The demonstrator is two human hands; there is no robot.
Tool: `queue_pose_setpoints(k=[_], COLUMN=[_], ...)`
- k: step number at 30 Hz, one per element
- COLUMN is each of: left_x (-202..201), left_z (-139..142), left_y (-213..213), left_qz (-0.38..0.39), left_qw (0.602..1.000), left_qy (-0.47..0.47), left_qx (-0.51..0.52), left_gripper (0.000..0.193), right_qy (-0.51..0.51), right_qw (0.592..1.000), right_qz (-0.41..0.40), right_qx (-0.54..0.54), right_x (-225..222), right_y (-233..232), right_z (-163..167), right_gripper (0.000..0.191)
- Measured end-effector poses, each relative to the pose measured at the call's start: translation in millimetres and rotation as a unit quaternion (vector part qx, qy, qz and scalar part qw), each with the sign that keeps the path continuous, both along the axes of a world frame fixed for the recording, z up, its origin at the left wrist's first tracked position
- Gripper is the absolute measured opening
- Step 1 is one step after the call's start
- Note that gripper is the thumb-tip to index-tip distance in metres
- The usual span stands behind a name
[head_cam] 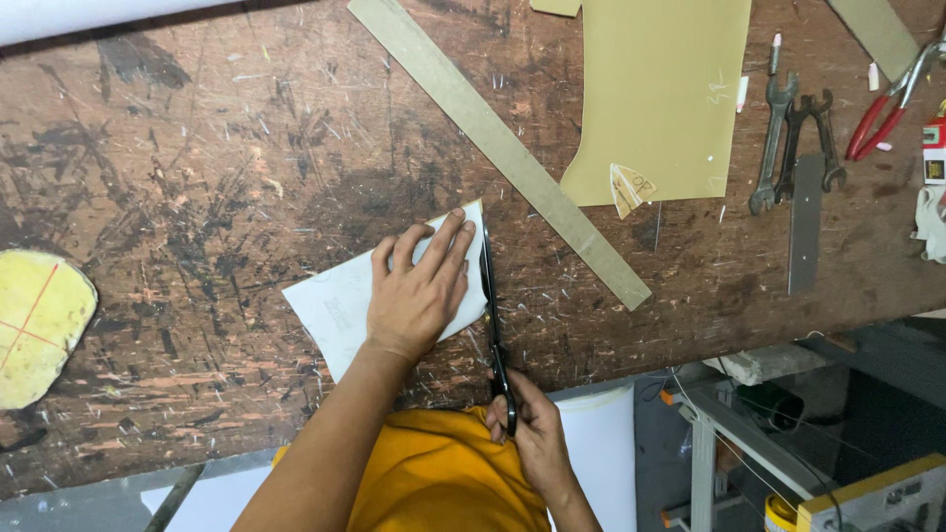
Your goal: The person folds a white fabric piece over a cardboard template, trims the edges with scissors, and then uses a ruler and pencil to mark lines on a separate cardboard piece. The person handles fabric, cardboard, scissors, a ruler, and a pencil on a cluttered workbench.
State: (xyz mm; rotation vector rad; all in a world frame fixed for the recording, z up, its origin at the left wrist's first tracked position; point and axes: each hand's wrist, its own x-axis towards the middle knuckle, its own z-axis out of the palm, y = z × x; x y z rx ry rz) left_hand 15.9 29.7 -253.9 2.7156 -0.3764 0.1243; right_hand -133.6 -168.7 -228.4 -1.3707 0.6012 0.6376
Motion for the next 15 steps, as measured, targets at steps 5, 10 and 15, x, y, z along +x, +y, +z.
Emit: queue_pose_setpoints(k=[5, 10, 15], left_x=[0.3, 1.2, 0.7], left_z=[-0.3, -0.9, -0.3], left_y=[0.8, 0.0, 0.2], left_qz=[0.000, -0.005, -0.003], left_qw=[1.000, 1.000, 1.000], left_qy=[0.002, 0.009, 0.008], left_qx=[-0.004, 0.003, 0.006], left_gripper=[0.054, 0.054, 0.055], right_qy=[0.022, 0.039, 0.029], right_qw=[0.999, 0.998, 0.998], right_qz=[0.019, 0.025, 0.032], right_qx=[-0.024, -0.041, -0.056], right_x=[5.3, 13.4, 20.6], right_y=[-3.9, -0.8, 1.8], right_z=[5.8, 10.9, 9.0], right_gripper=[0.047, 0.048, 0.046])
